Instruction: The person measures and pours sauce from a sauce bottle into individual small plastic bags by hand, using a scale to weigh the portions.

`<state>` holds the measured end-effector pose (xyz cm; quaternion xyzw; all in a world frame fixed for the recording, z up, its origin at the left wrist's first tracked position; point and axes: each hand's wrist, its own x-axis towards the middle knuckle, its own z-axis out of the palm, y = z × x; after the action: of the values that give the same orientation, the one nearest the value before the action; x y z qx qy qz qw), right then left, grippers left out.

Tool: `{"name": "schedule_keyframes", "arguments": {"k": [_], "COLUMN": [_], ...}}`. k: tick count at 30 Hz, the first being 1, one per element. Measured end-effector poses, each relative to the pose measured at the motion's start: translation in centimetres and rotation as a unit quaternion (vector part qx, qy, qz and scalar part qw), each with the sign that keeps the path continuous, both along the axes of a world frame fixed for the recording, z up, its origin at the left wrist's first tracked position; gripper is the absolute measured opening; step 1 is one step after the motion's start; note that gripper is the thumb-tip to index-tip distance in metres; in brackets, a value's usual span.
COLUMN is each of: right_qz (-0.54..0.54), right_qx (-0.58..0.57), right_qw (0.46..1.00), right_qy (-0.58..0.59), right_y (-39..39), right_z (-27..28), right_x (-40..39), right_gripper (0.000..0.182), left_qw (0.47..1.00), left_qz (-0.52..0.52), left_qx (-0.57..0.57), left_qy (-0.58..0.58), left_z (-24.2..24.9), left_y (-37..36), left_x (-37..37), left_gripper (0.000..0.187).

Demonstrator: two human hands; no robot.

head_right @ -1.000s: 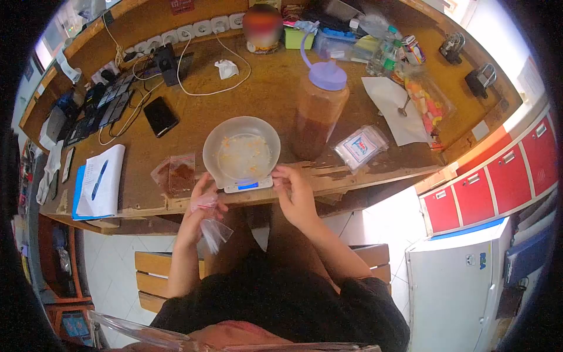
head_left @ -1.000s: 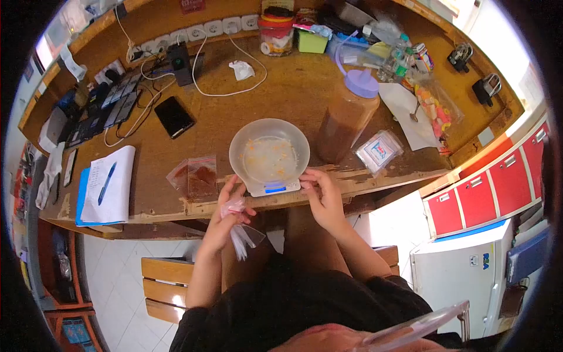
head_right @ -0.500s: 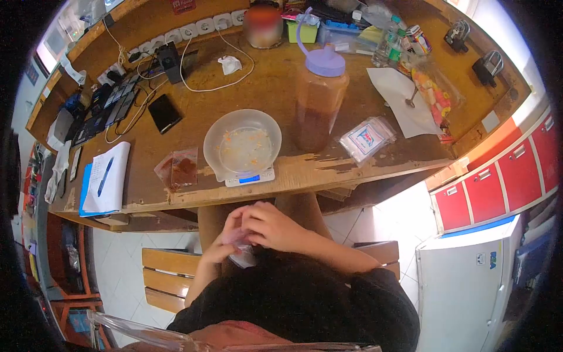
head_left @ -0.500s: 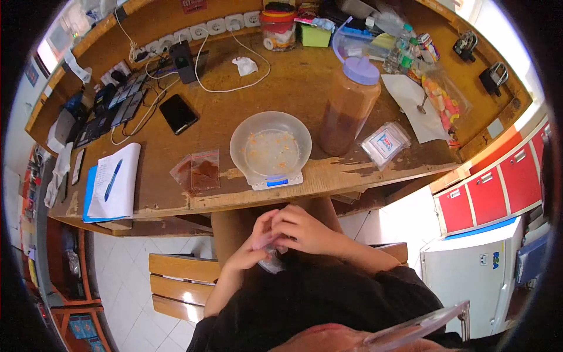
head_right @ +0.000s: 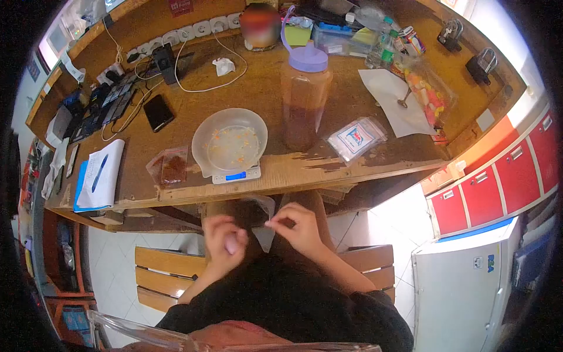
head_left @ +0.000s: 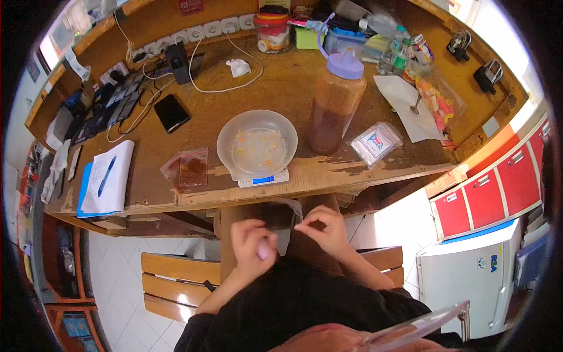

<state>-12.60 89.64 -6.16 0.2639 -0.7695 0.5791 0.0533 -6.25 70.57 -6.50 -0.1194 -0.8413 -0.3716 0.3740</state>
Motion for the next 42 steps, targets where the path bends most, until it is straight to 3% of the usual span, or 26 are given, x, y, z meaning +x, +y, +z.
{"name": "schedule_keyframes", "arguments": {"k": [1,3,7,10,13,19,23,25,29,31,35,37,41,42], "right_qz": [0.030,0.068,0.135,0.190,0.191,0.204,0.138,0.030,0.006,0.015,0.036,0.026,0.036,0.062], "right_qx": [0.003,0.014,-0.012,0.047,0.086,0.057,0.096,0.128,0.177,0.107,0.151,0.204,0.202,0.212], "right_qw": [0.999,0.996,0.981,0.975,0.977,0.976,0.985,0.989,0.983,0.981,0.963,0.966,0.969,0.964], "right_qy": [-0.012,-0.061,-0.137,-0.103,-0.049,-0.041,-0.035,0.064,0.043,0.161,0.221,0.155,0.140,0.149], "right_y": [-0.1,-0.5,-0.8,-1.0,-1.4,-1.4,-1.7,-1.9,-1.6,-1.5,-1.3,-0.5,1.1,1.2], "right_z": [-0.2,-0.6,-0.9,-0.5,0.0,-0.6,-0.2,0.1,0.3,0.3,1.1,2.6,6.3,7.5], "right_x": [0.3,0.7,0.7,0.5,0.6,0.4,1.2,1.1,0.6,0.6,0.4,0.4,-0.6,-0.7], "right_gripper": [0.009,0.010,0.012,0.012,0.011,0.014,0.014,0.012,0.011,0.017,0.030,0.037,0.035,0.033], "left_qw": [1.000,0.985,0.983,0.982,0.978,0.983,0.977,0.981,0.981,0.980,0.974,0.956,0.962,0.958], "left_qz": [0.001,-0.114,-0.123,-0.099,-0.126,-0.095,-0.061,-0.018,0.003,-0.013,-0.093,-0.203,-0.198,-0.178], "left_qx": [-0.002,-0.020,-0.026,-0.079,-0.029,-0.081,-0.150,-0.137,-0.120,-0.084,-0.088,-0.150,-0.162,-0.210], "left_qy": [0.001,-0.132,-0.136,-0.142,-0.162,-0.137,-0.138,-0.138,-0.150,-0.182,-0.186,-0.148,-0.089,-0.087], "left_z": [0.3,0.6,0.0,0.8,2.0,1.2,2.0,2.1,2.7,3.2,4.0,5.2,8.0,8.0], "left_y": [0.3,1.1,0.2,-0.6,-0.4,-0.5,0.3,0.3,0.4,0.9,1.4,1.3,1.4,1.2], "left_x": [-0.3,-0.5,-0.3,-0.3,-0.1,-0.7,-0.6,-1.1,-1.4,-1.3,-2.1,-2.8,-3.7,-4.0], "left_gripper": [0.016,0.014,0.013,0.012,0.011,0.015,0.013,0.011,0.011,0.011,0.012,0.028,0.049,0.055]}}
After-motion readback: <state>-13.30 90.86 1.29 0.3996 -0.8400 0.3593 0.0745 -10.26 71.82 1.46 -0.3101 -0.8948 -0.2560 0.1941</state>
